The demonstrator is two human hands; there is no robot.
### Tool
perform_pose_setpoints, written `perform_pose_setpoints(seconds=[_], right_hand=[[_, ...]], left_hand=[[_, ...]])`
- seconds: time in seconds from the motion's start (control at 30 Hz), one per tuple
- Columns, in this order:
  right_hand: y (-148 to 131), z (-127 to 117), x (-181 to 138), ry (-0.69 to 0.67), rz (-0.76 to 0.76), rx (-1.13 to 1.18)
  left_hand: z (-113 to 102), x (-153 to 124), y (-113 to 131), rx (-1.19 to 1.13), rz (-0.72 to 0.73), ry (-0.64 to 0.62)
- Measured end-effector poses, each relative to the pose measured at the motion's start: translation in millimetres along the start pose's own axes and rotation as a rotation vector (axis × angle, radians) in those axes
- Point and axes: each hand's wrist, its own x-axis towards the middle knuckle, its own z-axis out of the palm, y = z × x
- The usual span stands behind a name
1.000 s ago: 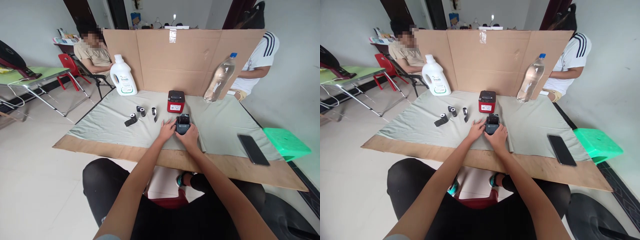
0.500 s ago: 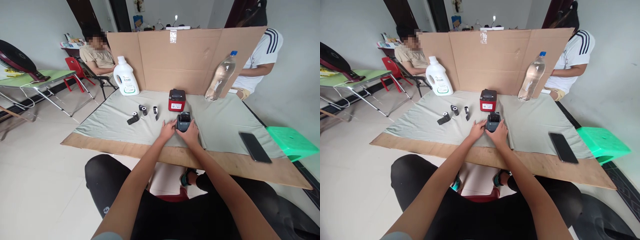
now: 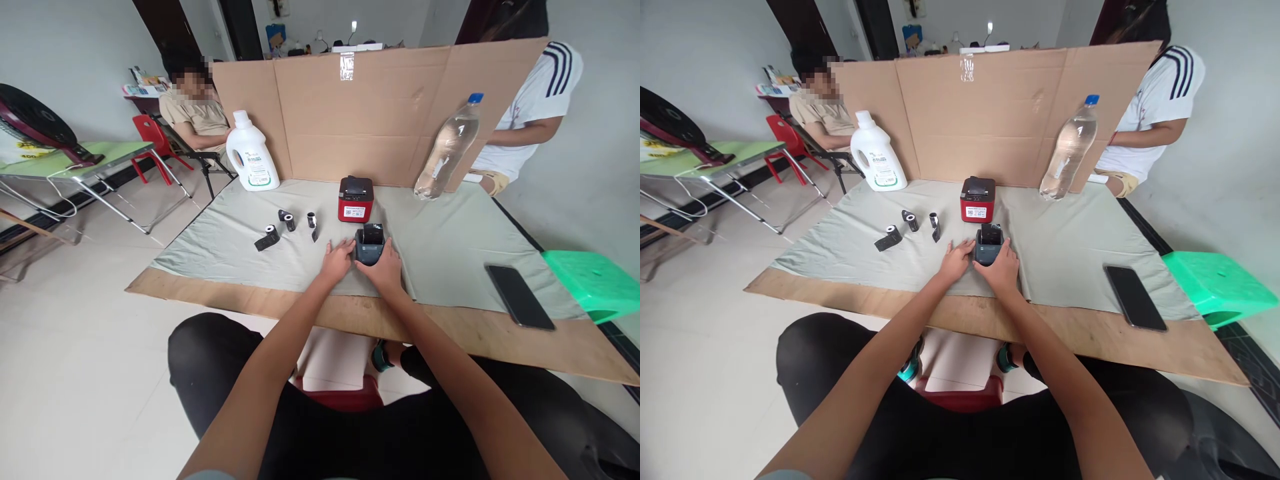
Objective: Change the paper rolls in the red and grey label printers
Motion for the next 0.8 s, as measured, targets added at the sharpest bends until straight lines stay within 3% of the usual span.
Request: perform_pose_setpoints(seconds=[0.47,0.8], right_hand=[[-0.5,11.2,0.0,0.083,-0.010,-0.084],[-1.8,6.3,-1.4,0.053,-0.010,-0.085]], left_hand=[[0.6,-0.7,3.6,0.079,0.008,0.011],[2.0,-0.5,2.1,0.083,0.021,0.016]])
